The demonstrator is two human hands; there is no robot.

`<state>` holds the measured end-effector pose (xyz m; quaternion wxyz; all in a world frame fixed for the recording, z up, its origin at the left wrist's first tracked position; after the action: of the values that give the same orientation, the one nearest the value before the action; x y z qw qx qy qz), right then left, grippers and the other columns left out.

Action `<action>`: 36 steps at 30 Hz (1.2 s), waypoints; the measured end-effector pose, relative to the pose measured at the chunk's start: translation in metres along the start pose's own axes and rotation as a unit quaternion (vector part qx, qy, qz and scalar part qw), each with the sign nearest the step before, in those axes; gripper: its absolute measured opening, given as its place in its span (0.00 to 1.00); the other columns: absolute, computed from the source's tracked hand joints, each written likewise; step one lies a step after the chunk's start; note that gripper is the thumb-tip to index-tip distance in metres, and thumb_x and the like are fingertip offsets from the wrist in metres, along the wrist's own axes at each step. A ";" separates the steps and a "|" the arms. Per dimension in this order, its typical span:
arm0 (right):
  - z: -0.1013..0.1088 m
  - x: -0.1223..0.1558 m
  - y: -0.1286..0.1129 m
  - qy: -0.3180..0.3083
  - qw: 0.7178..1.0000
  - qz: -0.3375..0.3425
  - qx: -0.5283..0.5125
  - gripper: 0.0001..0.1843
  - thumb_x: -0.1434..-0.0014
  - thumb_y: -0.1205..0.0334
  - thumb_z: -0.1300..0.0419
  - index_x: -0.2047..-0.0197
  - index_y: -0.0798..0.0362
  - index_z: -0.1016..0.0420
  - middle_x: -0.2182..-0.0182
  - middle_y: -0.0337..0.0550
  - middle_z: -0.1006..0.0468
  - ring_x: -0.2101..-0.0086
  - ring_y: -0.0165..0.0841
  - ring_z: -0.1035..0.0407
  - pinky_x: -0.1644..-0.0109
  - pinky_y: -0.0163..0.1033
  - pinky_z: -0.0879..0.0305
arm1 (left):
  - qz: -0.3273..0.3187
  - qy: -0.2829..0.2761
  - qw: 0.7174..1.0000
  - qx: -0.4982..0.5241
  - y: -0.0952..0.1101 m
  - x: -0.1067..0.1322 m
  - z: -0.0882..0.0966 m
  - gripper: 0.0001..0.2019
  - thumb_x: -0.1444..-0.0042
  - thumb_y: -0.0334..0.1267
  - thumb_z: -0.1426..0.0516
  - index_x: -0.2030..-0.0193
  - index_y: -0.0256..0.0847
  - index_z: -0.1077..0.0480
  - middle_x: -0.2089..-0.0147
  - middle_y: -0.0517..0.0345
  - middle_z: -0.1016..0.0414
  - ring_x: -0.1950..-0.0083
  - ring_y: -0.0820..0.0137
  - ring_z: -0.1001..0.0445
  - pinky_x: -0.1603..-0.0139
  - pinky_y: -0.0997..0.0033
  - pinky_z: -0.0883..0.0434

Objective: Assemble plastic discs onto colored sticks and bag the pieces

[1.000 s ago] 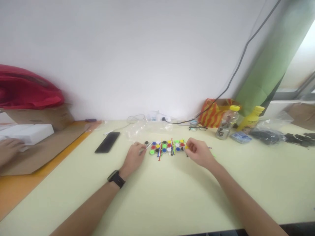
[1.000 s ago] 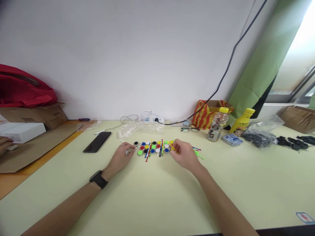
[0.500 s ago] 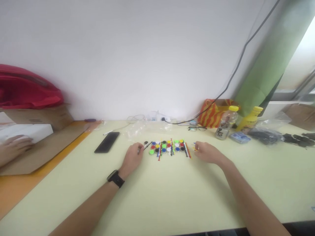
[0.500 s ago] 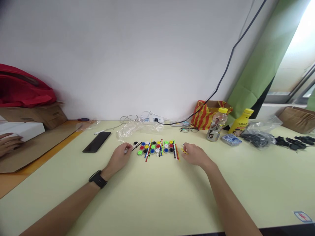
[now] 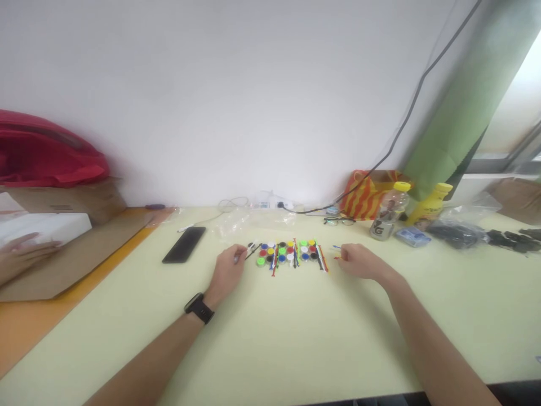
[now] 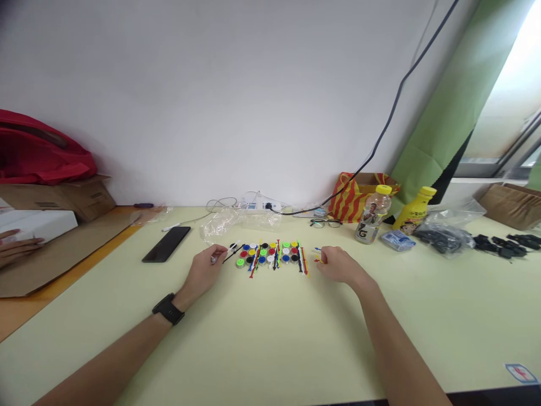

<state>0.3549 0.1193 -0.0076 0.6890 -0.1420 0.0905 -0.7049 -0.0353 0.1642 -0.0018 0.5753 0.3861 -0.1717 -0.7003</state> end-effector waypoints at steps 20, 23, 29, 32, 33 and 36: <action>0.007 -0.006 -0.004 0.059 0.996 -0.001 0.064 0.15 0.37 0.60 0.44 0.47 0.47 0.29 0.64 0.45 0.18 0.62 0.43 0.25 0.65 0.39 0.45 | -0.262 -0.328 0.902 0.105 0.120 0.096 -0.061 0.11 0.31 0.38 0.44 0.44 0.46 0.26 0.47 0.51 0.23 0.44 0.62 0.26 0.39 0.60 0.30; 0.015 -0.003 -0.019 0.111 0.992 0.032 0.051 0.14 0.39 0.67 0.46 0.51 0.47 0.29 0.69 0.40 0.20 0.66 0.39 0.26 0.67 0.38 0.46 | -0.273 -0.305 0.906 0.109 0.121 0.092 -0.053 0.14 0.35 0.40 0.39 0.44 0.45 0.27 0.44 0.49 0.25 0.42 0.60 0.27 0.38 0.60 0.29; 0.016 0.011 -0.060 0.157 0.979 0.122 -0.038 0.11 0.38 0.64 0.47 0.52 0.46 0.30 0.67 0.37 0.16 0.72 0.35 0.26 0.65 0.38 0.39 | -0.308 -0.277 0.907 0.067 0.130 0.091 -0.041 0.10 0.41 0.44 0.34 0.57 0.43 0.26 0.51 0.51 0.26 0.48 0.61 0.27 0.44 0.59 0.28; 0.010 0.018 -0.078 0.148 0.974 0.154 -0.075 0.15 0.35 0.61 0.47 0.45 0.45 0.32 0.59 0.39 0.14 0.73 0.35 0.24 0.63 0.39 0.35 | -0.337 -0.259 0.904 0.041 0.137 0.095 -0.041 0.10 0.41 0.45 0.34 0.60 0.42 0.25 0.49 0.50 0.27 0.46 0.60 0.29 0.41 0.57 0.30; 0.008 0.020 -0.083 0.144 0.972 0.166 -0.086 0.16 0.35 0.61 0.47 0.44 0.45 0.34 0.56 0.40 0.14 0.72 0.35 0.23 0.62 0.40 0.33 | -0.350 -0.250 0.902 0.032 0.139 0.097 -0.041 0.09 0.41 0.45 0.34 0.59 0.43 0.24 0.47 0.50 0.26 0.44 0.59 0.30 0.39 0.55 0.31; 0.003 0.026 -0.096 0.126 0.968 0.186 -0.116 0.13 0.34 0.60 0.46 0.46 0.46 0.35 0.47 0.44 0.17 0.68 0.35 0.21 0.59 0.41 0.31 | -0.400 -0.235 0.886 0.001 0.149 0.107 -0.044 0.08 0.37 0.42 0.37 0.53 0.44 0.22 0.46 0.49 0.26 0.41 0.56 0.33 0.37 0.53 0.33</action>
<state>0.2651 0.0970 0.0282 0.7698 -0.1117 0.2824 -0.5613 0.0932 0.0311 0.0352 0.1889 0.2467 -0.1335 -0.9411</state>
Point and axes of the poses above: each hand's wrist, its own x-axis away from the middle knuckle, its own z-axis out of the back of the hand, y = z × x, the point moved 10 cm from there along -x, towards the middle knuckle
